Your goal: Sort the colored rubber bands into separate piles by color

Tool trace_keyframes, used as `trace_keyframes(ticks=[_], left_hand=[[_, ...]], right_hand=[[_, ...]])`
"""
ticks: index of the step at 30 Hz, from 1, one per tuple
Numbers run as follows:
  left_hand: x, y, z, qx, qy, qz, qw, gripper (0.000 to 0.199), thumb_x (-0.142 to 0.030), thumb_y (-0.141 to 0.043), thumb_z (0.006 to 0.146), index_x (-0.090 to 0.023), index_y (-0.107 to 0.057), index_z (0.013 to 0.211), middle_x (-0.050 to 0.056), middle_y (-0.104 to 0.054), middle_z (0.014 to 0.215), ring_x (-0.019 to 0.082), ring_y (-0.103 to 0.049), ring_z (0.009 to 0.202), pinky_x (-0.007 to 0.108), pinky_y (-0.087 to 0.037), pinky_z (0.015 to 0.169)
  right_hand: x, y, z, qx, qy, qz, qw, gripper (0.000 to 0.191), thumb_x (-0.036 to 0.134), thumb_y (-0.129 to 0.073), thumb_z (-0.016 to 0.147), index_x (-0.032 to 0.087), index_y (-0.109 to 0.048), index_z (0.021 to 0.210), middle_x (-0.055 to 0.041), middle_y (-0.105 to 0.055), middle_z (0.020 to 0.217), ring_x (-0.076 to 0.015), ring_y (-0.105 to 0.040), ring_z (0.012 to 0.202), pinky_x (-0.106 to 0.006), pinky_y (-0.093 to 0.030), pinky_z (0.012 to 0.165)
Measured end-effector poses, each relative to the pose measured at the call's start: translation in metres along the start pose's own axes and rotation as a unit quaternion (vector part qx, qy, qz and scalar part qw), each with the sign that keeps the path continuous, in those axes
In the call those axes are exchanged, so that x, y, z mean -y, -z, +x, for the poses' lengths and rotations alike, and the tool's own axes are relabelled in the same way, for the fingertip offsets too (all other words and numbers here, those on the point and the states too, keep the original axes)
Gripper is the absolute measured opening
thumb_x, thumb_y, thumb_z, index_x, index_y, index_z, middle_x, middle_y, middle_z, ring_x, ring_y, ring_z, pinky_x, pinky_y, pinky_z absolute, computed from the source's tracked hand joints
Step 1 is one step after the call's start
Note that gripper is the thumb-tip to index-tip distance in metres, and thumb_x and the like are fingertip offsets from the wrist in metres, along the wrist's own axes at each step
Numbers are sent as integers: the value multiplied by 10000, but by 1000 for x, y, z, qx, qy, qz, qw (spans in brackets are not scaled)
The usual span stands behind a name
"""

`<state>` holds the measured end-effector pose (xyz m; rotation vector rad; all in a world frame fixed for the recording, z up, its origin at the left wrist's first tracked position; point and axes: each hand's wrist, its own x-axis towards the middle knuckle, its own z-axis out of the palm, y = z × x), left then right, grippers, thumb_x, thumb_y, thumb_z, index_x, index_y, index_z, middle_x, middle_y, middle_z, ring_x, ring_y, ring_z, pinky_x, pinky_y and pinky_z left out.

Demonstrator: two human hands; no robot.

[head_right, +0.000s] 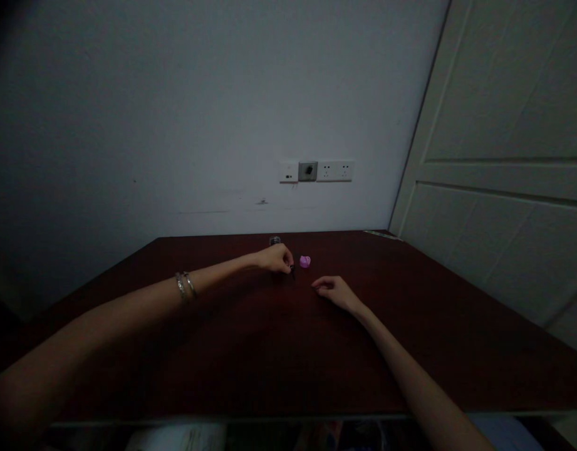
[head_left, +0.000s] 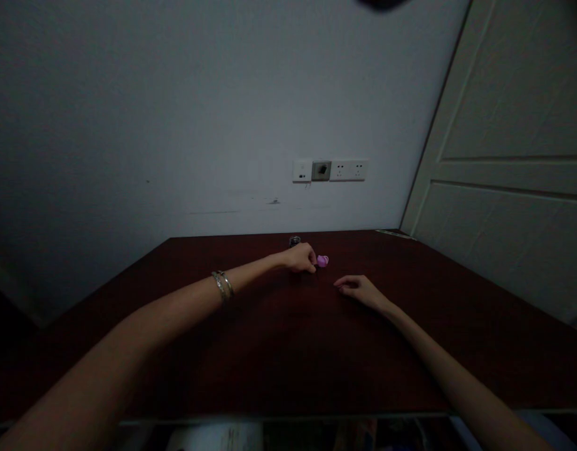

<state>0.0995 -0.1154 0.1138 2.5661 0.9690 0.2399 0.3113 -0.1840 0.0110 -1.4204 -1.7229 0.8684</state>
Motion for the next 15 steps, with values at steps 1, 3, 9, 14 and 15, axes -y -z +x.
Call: trace_keyframes(ticks=[1, 3, 9, 14, 15], left_hand=[[2, 13, 1, -10, 12, -14, 1000, 144, -141, -625, 583, -109, -678, 713, -12, -597, 603, 83, -502, 555, 181, -380, 534], [9, 39, 4, -26, 28, -39, 999, 152, -141, -611, 585, -107, -679, 716, -13, -598, 599, 80, -501, 549, 178, -378, 523], [40, 81, 24, -95, 27, -31, 995, 121, -136, -602, 572, -81, -675, 650, 5, -583, 550, 80, -464, 493, 195, -336, 474], [62, 79, 38, -93, 21, -35, 995, 114, -140, -602, 576, -87, -678, 642, -4, -565, 520, 82, -457, 481, 199, -330, 470], [64, 77, 39, -93, 21, -34, 995, 123, -138, -599, 575, -85, -680, 650, -3, -568, 527, 82, -457, 482, 199, -330, 470]], right_hand=[[0, 0, 0, -2, 0, -4, 1000, 280, 274, -568, 635, 134, -679, 850, -39, -667, 795, -162, -585, 731, -283, -443, 692], [0, 0, 0, -7, 2, -8, 1000, 278, 281, -564, 641, 139, -682, 849, -43, -672, 822, -170, -590, 757, -285, -443, 705], [-5, 0, 2, -10, 11, -1, 1000, 282, 283, -556, 644, 142, -684, 852, -56, -679, 861, -187, -597, 794, -298, -444, 732], [-1, 0, 0, -8, 5, -4, 1000, 284, 289, -551, 648, 140, -680, 852, -64, -680, 859, -195, -600, 796, -312, -447, 741], [-1, 0, -1, -7, 5, -7, 1000, 285, 289, -550, 650, 140, -680, 856, -65, -680, 862, -197, -600, 801, -315, -447, 744]])
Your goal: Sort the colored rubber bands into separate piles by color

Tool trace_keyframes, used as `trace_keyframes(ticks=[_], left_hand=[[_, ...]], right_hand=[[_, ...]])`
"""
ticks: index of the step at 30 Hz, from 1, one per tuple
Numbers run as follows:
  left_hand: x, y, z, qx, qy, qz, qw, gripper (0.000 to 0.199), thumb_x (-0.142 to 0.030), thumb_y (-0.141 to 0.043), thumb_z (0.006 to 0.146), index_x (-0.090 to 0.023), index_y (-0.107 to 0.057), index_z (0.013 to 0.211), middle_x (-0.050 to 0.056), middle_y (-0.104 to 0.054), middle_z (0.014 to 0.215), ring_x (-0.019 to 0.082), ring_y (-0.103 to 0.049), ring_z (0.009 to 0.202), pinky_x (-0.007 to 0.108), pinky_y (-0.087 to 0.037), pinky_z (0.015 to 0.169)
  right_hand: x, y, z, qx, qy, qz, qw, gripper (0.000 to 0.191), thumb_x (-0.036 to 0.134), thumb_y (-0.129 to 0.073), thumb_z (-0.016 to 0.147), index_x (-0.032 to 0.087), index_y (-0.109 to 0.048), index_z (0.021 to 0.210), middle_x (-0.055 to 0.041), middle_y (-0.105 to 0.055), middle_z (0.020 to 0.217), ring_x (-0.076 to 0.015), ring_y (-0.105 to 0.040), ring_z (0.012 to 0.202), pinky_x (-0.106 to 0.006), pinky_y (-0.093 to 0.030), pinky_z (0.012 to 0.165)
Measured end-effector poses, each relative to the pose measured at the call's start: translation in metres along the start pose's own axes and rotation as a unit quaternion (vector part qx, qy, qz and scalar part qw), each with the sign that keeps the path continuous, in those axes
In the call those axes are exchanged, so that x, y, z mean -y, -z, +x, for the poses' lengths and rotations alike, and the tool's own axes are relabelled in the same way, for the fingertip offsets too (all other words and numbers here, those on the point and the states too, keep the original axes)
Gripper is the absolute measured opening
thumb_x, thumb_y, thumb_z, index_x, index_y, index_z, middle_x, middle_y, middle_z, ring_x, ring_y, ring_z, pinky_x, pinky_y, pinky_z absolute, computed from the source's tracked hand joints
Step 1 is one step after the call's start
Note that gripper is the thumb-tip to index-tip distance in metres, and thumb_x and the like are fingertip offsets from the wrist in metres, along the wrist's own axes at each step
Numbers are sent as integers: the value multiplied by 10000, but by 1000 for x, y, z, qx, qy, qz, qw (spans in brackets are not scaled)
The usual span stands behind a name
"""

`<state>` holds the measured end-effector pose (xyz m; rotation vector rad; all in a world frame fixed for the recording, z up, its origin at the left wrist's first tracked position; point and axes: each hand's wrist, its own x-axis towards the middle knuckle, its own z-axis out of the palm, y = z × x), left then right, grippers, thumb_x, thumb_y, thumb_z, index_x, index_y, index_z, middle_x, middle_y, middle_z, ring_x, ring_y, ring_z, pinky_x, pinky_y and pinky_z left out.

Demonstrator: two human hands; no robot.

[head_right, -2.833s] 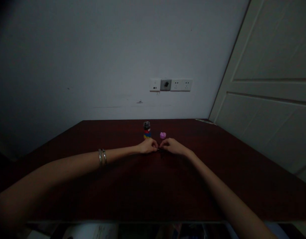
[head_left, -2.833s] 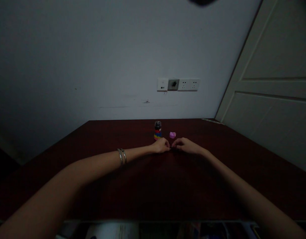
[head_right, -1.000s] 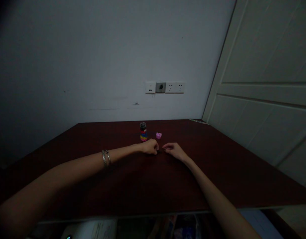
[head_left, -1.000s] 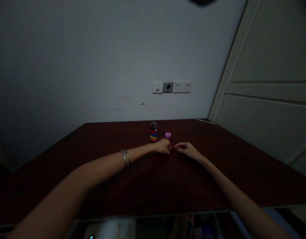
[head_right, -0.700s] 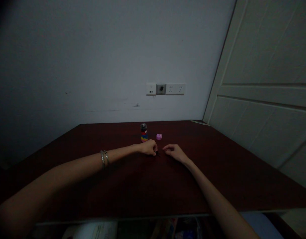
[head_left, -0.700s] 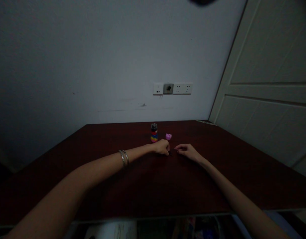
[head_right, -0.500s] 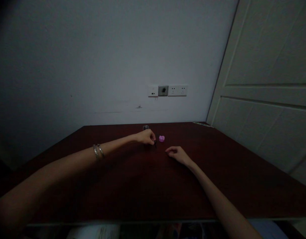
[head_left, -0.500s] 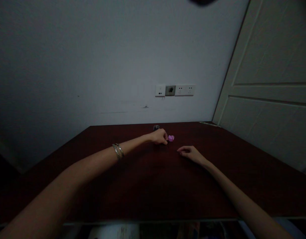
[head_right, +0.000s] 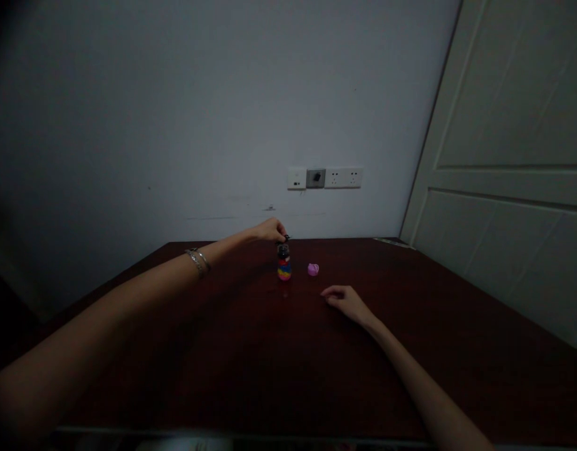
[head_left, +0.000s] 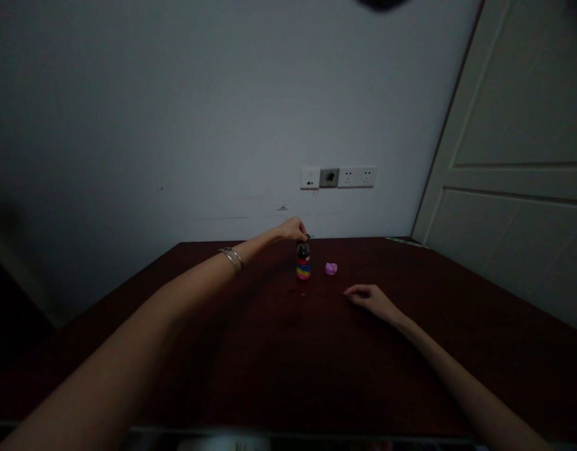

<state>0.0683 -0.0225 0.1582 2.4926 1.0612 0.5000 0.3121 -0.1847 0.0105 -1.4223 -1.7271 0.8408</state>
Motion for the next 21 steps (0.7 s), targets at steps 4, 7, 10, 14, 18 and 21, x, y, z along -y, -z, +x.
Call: trace_keyframes(ticks=[4, 7, 10, 14, 18, 21], left_hand=[[3, -7, -1, -11, 10, 7, 1000, 163, -145, -597, 573, -76, -687, 689, 4, -583, 560, 83, -458, 495, 200, -330, 473], [3, -10, -2, -9, 16, 5, 1000, 170, -145, -598, 575, -79, -689, 703, 10, -592, 576, 84, -469, 509, 198, -339, 483], [5, -10, -1, 1, 9, -3, 1000, 169, -146, -604, 578, -78, -690, 706, 18, -603, 587, 87, -480, 516, 203, -355, 498], [8, -8, 2, 18, 4, -1, 1000, 153, -149, -615, 585, -84, -690, 701, 13, -607, 587, 84, -480, 508, 203, -361, 501], [10, -7, 4, 21, 9, 1, 1000, 175, -148, -643, 568, -92, -689, 728, 11, -623, 623, 88, -508, 536, 193, -364, 501], [10, -7, 3, 15, 8, 6, 1000, 192, -147, -669, 548, -95, -680, 732, 4, -618, 620, 86, -513, 544, 184, -366, 504]], right_hand=[[1, 0, 0, 1, 0, -3, 1000, 274, 274, -553, 650, 143, -683, 853, -64, -680, 870, -199, -601, 820, -318, -450, 757], [0, 0, 0, -1, 3, -3, 1000, 259, 268, -557, 651, 150, -685, 844, -57, -680, 870, -196, -601, 818, -317, -450, 759], [2, 0, 0, -2, 0, -7, 1000, 257, 265, -557, 650, 149, -686, 841, -53, -680, 854, -191, -600, 787, -313, -451, 732], [5, 0, -2, -5, -6, -10, 1000, 253, 255, -550, 652, 151, -686, 838, -45, -678, 826, -185, -595, 764, -303, -451, 702], [8, 0, -2, -9, -10, -10, 1000, 259, 243, -552, 644, 147, -686, 843, -45, -674, 836, -177, -589, 761, -294, -446, 702], [11, -1, 0, -11, -12, 3, 1000, 270, 234, -555, 637, 135, -679, 856, -41, -665, 797, -159, -578, 704, -275, -445, 663]])
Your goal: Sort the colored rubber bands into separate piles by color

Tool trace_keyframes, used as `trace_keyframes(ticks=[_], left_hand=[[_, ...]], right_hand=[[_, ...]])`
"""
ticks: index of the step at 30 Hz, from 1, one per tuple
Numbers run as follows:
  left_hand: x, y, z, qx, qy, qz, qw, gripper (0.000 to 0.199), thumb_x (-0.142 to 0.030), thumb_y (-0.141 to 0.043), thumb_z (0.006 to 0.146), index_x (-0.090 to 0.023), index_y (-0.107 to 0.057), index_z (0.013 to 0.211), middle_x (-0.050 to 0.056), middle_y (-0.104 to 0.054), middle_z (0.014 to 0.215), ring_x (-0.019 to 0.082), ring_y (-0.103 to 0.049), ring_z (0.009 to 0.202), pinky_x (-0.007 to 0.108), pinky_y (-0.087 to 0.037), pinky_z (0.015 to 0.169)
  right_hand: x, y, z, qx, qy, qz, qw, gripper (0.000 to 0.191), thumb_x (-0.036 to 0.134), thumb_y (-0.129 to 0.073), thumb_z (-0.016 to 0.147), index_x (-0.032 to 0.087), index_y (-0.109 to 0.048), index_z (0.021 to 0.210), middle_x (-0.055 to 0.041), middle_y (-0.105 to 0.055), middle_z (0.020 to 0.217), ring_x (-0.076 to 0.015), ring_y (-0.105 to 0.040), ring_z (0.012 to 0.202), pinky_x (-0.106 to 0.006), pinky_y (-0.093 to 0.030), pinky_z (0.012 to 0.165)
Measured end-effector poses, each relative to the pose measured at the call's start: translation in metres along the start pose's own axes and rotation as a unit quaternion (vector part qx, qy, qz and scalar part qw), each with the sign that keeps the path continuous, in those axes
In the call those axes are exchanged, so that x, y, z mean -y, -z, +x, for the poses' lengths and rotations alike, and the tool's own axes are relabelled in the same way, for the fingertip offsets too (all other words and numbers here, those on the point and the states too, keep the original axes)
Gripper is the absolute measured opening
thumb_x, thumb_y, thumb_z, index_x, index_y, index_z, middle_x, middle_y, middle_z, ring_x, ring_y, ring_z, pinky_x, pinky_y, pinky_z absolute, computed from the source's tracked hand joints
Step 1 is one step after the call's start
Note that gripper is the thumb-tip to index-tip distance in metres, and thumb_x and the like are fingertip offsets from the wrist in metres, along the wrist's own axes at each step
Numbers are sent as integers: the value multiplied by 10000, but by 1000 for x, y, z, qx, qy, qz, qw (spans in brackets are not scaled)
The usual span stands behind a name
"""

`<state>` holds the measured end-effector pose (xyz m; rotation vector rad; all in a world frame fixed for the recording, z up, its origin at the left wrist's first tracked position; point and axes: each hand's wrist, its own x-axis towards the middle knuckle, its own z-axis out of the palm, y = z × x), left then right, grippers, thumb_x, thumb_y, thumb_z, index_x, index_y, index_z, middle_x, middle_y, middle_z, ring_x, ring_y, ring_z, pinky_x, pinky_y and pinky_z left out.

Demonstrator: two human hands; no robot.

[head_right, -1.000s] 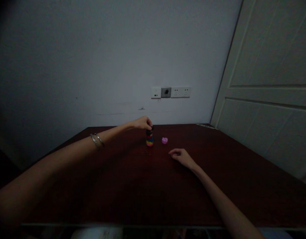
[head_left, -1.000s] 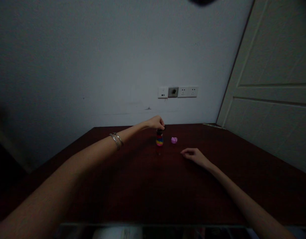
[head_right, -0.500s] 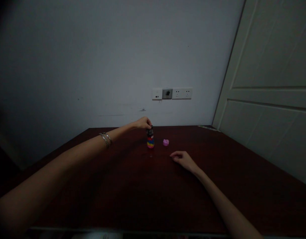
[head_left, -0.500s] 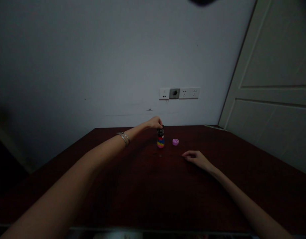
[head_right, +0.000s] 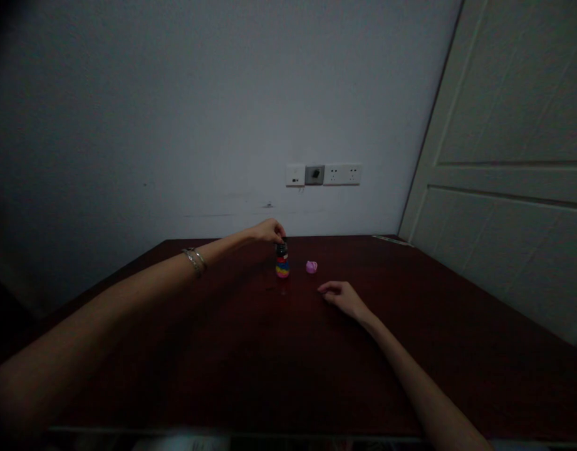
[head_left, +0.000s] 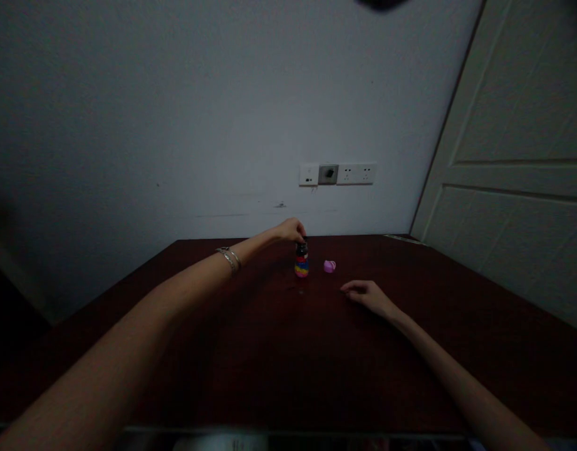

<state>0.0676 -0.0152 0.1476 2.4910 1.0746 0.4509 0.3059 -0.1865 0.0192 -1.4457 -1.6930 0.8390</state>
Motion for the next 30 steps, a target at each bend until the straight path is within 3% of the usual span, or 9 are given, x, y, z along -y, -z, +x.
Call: trace_keyframes(ticks=[6, 11, 17, 22, 30], left_hand=[[1, -2, -2, -20, 3, -2, 1000, 199, -154, -710, 523, -85, -655, 701, -3, -590, 573, 71, -478, 500, 183, -346, 487], [3, 0, -2, -2, -8, 10, 1000, 174, -188, -691, 554, -90, -679, 697, 14, -615, 597, 75, -485, 521, 191, -354, 513], [7, 3, -4, 15, -19, 10, 1000, 193, -228, -628, 634, -95, -712, 746, 25, -622, 596, 79, -459, 509, 201, -328, 501], [9, 5, -3, 41, -48, 43, 997, 251, -265, -570, 679, -87, -718, 774, -3, -562, 531, 66, -381, 476, 198, -289, 488], [3, 3, -12, 38, -30, 22, 999, 257, -270, -563, 661, -86, -718, 752, -11, -534, 512, 69, -381, 489, 194, -293, 498]], right_hand=[[19, -7, 12, 11, 24, 24, 999, 311, 205, -533, 682, 118, -637, 962, -55, -646, 823, -140, -571, 684, -256, -450, 633], [50, -13, 38, -46, 117, -19, 992, 383, 165, -534, 710, 154, -592, 1088, -91, -620, 1010, -164, -579, 843, -306, -466, 775], [80, -20, 68, -71, 203, -90, 972, 529, 118, -509, 716, 172, -487, 1242, -114, -561, 1137, -184, -557, 933, -355, -458, 823], [85, -27, 81, -66, 246, -174, 951, 543, 99, -525, 709, 197, -494, 1242, -105, -550, 1138, -224, -494, 1055, -391, -401, 890], [87, -26, 85, -60, 229, -281, 930, 445, 128, -515, 752, 171, -530, 1195, -131, -496, 1145, -237, -443, 1082, -371, -362, 917]])
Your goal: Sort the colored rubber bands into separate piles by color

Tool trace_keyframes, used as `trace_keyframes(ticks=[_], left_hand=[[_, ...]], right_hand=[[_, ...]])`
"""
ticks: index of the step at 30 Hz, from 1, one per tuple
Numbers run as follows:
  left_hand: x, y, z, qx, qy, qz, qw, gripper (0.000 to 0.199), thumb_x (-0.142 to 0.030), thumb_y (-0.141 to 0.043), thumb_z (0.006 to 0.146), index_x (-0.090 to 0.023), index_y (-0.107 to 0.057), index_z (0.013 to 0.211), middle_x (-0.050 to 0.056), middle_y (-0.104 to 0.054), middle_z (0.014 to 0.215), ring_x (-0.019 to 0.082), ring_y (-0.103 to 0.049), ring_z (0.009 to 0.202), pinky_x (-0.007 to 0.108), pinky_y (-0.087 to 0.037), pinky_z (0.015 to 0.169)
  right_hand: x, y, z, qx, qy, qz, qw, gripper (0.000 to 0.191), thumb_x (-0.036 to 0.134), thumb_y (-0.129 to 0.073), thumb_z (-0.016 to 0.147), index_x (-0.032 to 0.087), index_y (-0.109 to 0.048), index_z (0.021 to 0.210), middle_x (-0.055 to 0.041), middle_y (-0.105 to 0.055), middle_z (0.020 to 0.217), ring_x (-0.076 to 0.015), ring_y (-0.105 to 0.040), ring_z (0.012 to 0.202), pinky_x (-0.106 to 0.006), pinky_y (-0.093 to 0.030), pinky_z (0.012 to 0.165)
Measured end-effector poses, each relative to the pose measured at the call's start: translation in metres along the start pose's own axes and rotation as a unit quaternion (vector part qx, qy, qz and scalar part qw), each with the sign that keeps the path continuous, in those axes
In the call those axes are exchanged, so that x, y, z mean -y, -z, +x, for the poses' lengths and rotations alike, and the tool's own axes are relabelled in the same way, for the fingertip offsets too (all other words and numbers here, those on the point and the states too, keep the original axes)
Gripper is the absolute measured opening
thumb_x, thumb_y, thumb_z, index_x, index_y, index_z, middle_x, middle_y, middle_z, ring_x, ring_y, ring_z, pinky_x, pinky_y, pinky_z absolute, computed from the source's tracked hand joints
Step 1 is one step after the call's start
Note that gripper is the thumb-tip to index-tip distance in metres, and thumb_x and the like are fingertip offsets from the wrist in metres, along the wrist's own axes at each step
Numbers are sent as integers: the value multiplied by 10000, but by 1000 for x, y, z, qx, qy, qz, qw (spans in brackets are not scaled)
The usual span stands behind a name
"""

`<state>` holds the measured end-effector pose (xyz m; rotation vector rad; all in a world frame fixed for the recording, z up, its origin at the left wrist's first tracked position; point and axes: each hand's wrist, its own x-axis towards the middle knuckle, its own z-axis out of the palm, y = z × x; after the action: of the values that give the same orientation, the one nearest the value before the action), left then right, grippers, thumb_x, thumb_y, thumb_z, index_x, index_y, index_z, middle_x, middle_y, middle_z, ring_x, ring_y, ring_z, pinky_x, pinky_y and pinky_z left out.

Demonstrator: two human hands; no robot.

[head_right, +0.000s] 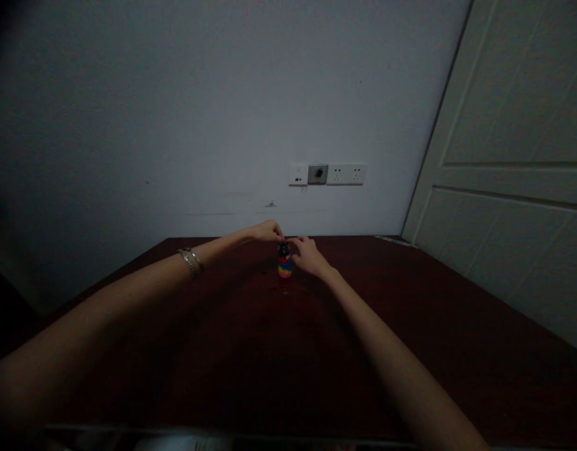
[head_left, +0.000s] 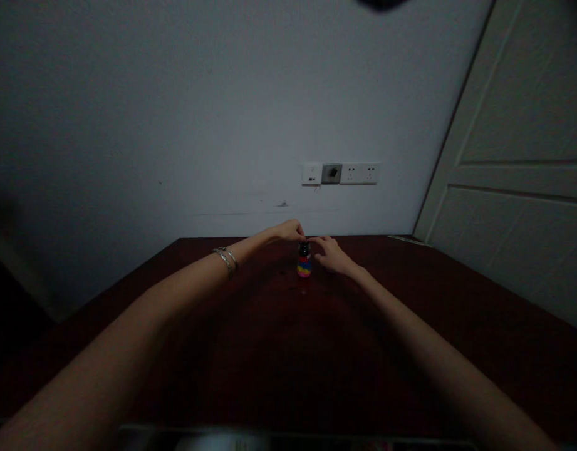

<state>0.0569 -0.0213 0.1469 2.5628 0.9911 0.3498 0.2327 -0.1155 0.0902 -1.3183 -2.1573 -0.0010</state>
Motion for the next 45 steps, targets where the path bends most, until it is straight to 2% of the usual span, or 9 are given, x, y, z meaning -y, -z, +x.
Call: trace_keyframes(ticks=[8, 12, 17, 23, 30, 33, 39, 41, 45], left_hand=[[-13, 11, -15, -41, 40, -45, 997, 196, -232, -603, 614, -90, -713, 692, -2, -562, 521, 85, -435, 501, 211, -326, 509], [-14, 14, -27, -27, 34, -62, 997, 172, -189, -602, 605, -94, -715, 693, -5, -573, 533, 84, -447, 511, 211, -333, 519], [-12, 10, -36, -13, 33, -86, 996, 232, -173, -572, 626, -98, -719, 789, 21, -631, 631, 94, -489, 564, 217, -363, 553], [-7, 3, -36, -27, 9, -102, 994, 275, -177, -569, 636, -109, -713, 860, 53, -673, 746, 115, -549, 662, 222, -407, 625], [3, -8, -34, -33, -12, -125, 992, 300, -156, -537, 654, -95, -699, 899, 70, -684, 813, 116, -572, 700, 227, -431, 676], [6, -12, -34, -61, -7, -128, 990, 312, -149, -512, 669, -99, -695, 916, 61, -685, 834, 115, -577, 719, 229, -438, 704], [24, -23, -39, -165, 98, -96, 977, 313, -134, -495, 682, -91, -689, 924, 58, -673, 809, 114, -566, 703, 220, -438, 676], [34, -31, -43, -145, 139, -87, 976, 290, -146, -520, 675, -88, -692, 902, 53, -664, 770, 117, -565, 686, 209, -435, 641], [51, -49, -50, -51, 184, -85, 978, 253, -161, -584, 621, -105, -691, 844, 28, -643, 710, 113, -565, 649, 179, -416, 565]], right_hand=[[-1, 13, 15, 18, 33, -70, 997, 401, 131, -547, 720, 176, -601, 1114, -153, -456, 1189, -288, -432, 1107, -396, -386, 889], [2, 20, 23, 48, 67, -109, 991, 383, 150, -569, 693, 187, -645, 1066, -158, -455, 1188, -310, -434, 1091, -418, -381, 889], [2, 22, 37, 118, 85, -113, 983, 331, 218, -616, 662, 214, -694, 983, -134, -530, 1014, -306, -458, 1036, -417, -391, 856], [13, 24, 51, 184, 39, -143, 972, 307, 230, -616, 642, 217, -725, 929, -141, -572, 950, -296, -525, 925, -411, -416, 782], [29, 26, 56, 261, -17, -179, 948, 294, 293, -555, 686, 153, -726, 880, -145, -647, 838, -240, -602, 754, -324, -430, 625], [32, 25, 60, 286, -37, -198, 937, 320, 279, -543, 688, 127, -711, 913, -152, -666, 842, -229, -613, 750, -287, -421, 599], [28, 27, 67, 308, -36, -167, 936, 320, 223, -558, 662, 134, -712, 928, -120, -687, 866, -204, -615, 739, -267, -432, 610], [26, 31, 68, 311, -24, -131, 941, 333, 205, -554, 663, 134, -710, 949, -104, -694, 876, -196, -617, 758, -268, -441, 649], [27, 39, 67, 289, -6, -94, 953, 391, 165, -546, 653, 123, -692, 1013, -105, -694, 940, -200, -620, 826, -271, -450, 723]])
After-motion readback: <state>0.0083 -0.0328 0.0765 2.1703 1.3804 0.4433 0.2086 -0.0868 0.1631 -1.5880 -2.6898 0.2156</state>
